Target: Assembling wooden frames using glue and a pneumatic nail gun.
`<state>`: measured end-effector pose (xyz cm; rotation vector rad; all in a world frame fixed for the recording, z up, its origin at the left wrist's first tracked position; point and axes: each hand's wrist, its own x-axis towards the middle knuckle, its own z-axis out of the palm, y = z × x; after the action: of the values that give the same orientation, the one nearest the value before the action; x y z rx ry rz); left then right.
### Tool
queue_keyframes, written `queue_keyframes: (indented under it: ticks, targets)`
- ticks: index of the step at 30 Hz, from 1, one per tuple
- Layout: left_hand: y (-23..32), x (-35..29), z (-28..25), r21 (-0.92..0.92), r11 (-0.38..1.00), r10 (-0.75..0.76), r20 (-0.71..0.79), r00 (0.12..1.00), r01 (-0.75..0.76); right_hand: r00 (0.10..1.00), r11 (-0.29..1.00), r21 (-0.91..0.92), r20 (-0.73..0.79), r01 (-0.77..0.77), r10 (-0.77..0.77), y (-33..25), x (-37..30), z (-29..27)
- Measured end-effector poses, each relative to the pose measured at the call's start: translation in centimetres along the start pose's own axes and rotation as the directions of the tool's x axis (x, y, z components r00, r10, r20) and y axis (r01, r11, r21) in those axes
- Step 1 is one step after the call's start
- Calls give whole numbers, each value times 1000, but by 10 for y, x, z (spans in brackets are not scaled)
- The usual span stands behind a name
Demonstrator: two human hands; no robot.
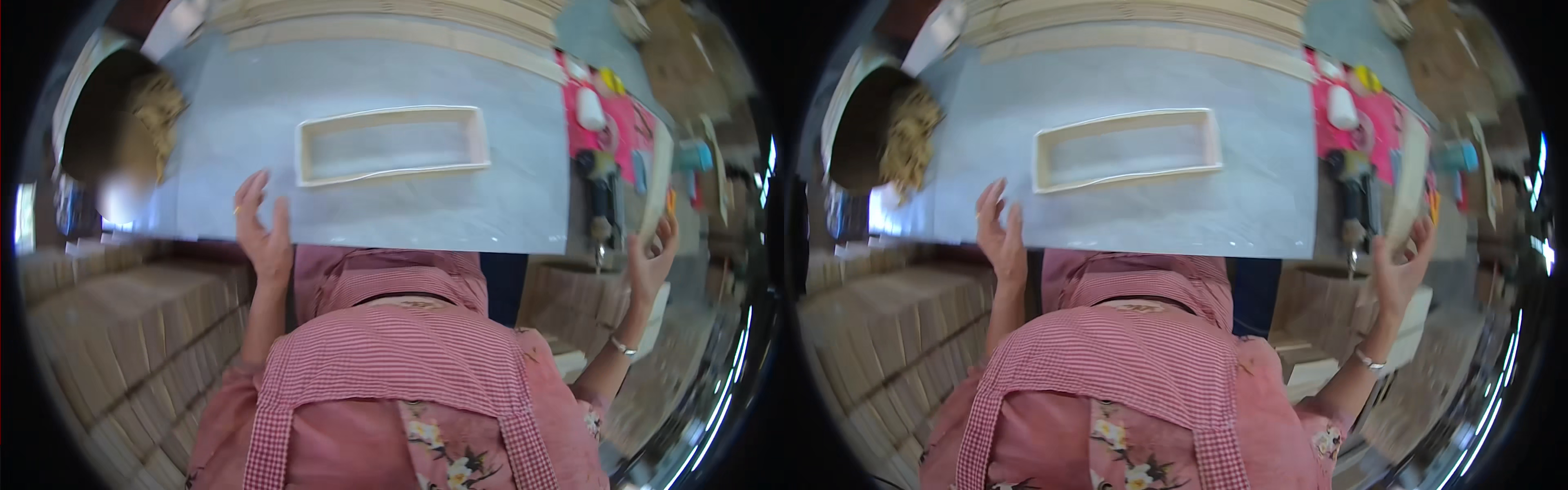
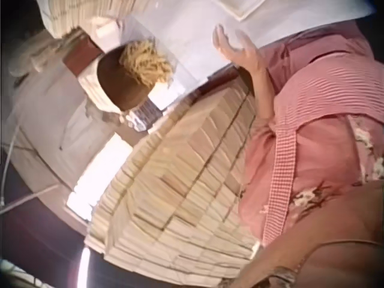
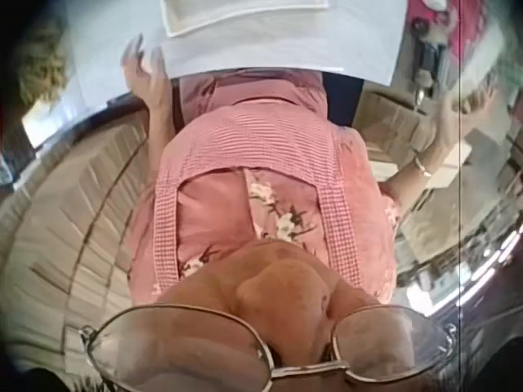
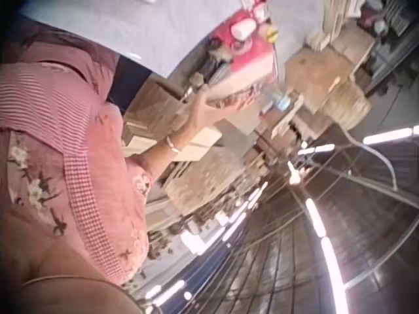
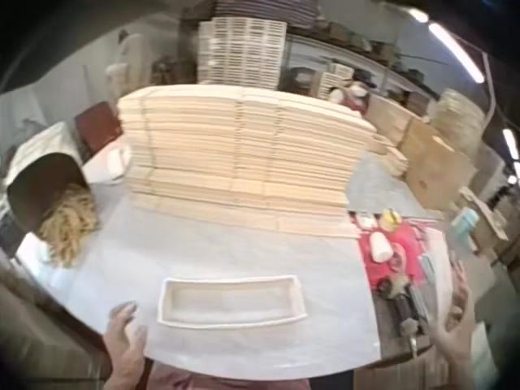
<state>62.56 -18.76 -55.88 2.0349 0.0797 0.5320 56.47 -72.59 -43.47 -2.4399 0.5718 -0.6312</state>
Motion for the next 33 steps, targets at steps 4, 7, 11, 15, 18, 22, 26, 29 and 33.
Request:
queue_keyframes:
  ticks: [4,7,11,15,18,22,26,29,33]
  targets:
    - [73,11,0,-596,649,-334,337,881,474,618,749,260,436,609,-654,-141,-21,98]
    - [72,8,-4,-646,407,-415,499,761,646,316,557,428,513,712,-798,-187,-29,138]
    - [56,3,-17,-698,305,-481,474,737,648,201,463,433,525,774,-827,-199,-14,168]
    - [39,6,-21,-776,307,-539,336,772,551,206,415,392,475,821,-856,-199,7,190]
    - [24,17,-19,-745,446,-525,231,819,496,206,365,336,424,868,-882,-203,25,201]
    - [-3,10,-22,-291,874,-373,114,921,390,209,386,353,448,852,-870,-198,37,207]
    - [1,9,-9,-8,965,-261,100,960,263,211,411,346,490,843,-846,-195,35,209]
    - [9,11,0,80,976,-211,111,971,202,220,435,325,528,840,-820,-189,33,209]
    - [13,15,4,168,970,-198,125,972,176,237,479,325,567,816,-789,-180,31,211]
